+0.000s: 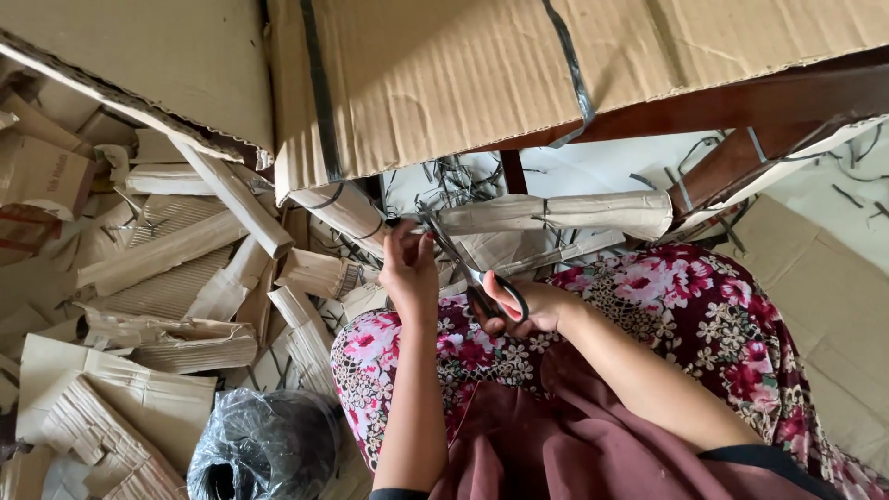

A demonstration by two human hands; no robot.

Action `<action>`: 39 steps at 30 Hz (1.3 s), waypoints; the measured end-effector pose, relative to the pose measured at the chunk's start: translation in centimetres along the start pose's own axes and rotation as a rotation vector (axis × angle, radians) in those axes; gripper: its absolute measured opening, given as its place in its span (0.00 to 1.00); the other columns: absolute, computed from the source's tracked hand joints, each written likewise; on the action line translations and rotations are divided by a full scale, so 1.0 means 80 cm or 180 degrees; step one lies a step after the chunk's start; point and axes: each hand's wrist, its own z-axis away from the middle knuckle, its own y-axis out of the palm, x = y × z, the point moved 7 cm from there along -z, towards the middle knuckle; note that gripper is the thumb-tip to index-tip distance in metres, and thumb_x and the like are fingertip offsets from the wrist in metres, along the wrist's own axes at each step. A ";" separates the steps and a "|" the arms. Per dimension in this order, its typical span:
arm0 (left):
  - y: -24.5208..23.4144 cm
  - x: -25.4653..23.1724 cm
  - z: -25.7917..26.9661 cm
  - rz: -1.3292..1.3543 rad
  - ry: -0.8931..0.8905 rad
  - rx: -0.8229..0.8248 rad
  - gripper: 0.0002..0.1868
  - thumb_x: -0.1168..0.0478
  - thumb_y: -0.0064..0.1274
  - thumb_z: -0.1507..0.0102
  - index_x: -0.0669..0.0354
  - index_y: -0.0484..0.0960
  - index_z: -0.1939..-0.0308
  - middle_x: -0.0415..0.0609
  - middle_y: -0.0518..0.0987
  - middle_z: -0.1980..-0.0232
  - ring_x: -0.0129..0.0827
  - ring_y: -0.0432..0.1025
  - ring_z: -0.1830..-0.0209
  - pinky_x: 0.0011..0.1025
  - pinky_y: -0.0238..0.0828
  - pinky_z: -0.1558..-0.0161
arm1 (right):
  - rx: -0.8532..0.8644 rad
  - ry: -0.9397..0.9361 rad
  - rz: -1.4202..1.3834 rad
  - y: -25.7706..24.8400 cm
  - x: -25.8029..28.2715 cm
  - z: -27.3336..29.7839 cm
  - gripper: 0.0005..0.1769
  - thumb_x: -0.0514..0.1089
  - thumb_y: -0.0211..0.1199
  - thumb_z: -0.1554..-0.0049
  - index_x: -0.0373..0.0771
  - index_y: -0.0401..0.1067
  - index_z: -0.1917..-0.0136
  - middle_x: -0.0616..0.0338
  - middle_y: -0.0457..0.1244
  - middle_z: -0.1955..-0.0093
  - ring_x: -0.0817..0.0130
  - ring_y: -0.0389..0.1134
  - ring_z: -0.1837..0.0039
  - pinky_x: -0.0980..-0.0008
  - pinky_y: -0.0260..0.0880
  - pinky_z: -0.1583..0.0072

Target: Wrapping wooden chair legs with protective cardboard and securing them with plastic straps.

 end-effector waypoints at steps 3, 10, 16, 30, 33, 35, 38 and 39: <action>0.000 -0.010 -0.011 -0.0180 0.0525 0.0094 0.17 0.70 0.61 0.38 0.56 0.85 0.45 0.61 0.85 0.61 0.51 0.82 0.64 0.40 0.82 0.62 | 0.0203 0.0022 0.0030 0.071 0.082 0.096 0.46 0.82 0.49 0.47 0.35 0.64 0.47 0.57 0.53 0.65 0.71 0.61 0.67 0.85 0.49 0.77; 0.006 0.002 -0.014 -0.0282 0.0758 0.0080 0.24 0.67 0.61 0.38 0.55 0.81 0.37 0.58 0.83 0.63 0.51 0.80 0.66 0.42 0.82 0.65 | 0.0450 0.0047 0.0184 0.071 0.083 0.111 0.49 0.86 0.44 0.50 0.35 0.65 0.49 0.60 0.54 0.68 0.80 0.52 0.72 0.89 0.44 0.77; 0.017 0.015 -0.024 -0.0467 0.0607 0.0408 0.22 0.61 0.66 0.40 0.57 0.83 0.41 0.57 0.82 0.63 0.47 0.81 0.66 0.37 0.83 0.67 | 0.0690 0.0119 0.0398 0.034 0.051 0.096 0.53 0.90 0.43 0.53 0.37 0.67 0.49 0.62 0.55 0.73 0.79 0.49 0.77 0.86 0.46 0.78; 0.050 0.000 -0.025 -0.1995 0.0205 0.0780 0.18 0.49 0.64 0.40 0.33 0.85 0.46 0.49 0.76 0.52 0.51 0.80 0.58 0.48 0.79 0.54 | 0.0568 -0.0140 0.0219 0.048 0.127 0.189 0.48 0.83 0.34 0.44 0.35 0.65 0.51 0.60 0.51 0.73 0.83 0.42 0.75 0.88 0.42 0.76; 0.060 0.029 -0.041 -0.1915 0.0411 0.0695 0.08 0.48 0.61 0.37 0.34 0.87 0.54 0.42 0.78 0.58 0.43 0.80 0.60 0.43 0.80 0.56 | 0.0543 -0.0143 0.0233 0.039 0.124 0.186 0.46 0.82 0.36 0.43 0.35 0.65 0.52 0.60 0.51 0.73 0.85 0.42 0.76 0.88 0.41 0.76; 0.058 0.029 -0.045 -0.1778 0.0359 0.0693 0.05 0.50 0.61 0.38 0.35 0.86 0.59 0.40 0.79 0.62 0.42 0.80 0.62 0.42 0.80 0.57 | 0.0594 -0.0175 0.0263 0.034 0.116 0.170 0.46 0.82 0.38 0.43 0.35 0.66 0.53 0.61 0.51 0.73 0.85 0.43 0.76 0.88 0.41 0.76; 0.030 -0.013 -0.041 -0.1258 0.0433 0.0641 0.04 0.60 0.60 0.39 0.41 0.84 0.63 0.43 0.82 0.67 0.46 0.80 0.64 0.43 0.78 0.57 | 0.0776 -0.0256 0.0471 0.024 0.089 0.149 0.48 0.84 0.38 0.45 0.35 0.68 0.56 0.61 0.52 0.75 0.85 0.43 0.78 0.87 0.42 0.77; 0.016 -0.033 -0.034 -0.0889 0.0522 0.0609 0.08 0.68 0.57 0.39 0.46 0.84 0.64 0.49 0.84 0.67 0.52 0.80 0.64 0.44 0.77 0.58 | 0.0910 -0.0269 0.0631 0.022 0.072 0.145 0.50 0.86 0.36 0.47 0.35 0.69 0.58 0.61 0.53 0.76 0.84 0.42 0.78 0.86 0.42 0.78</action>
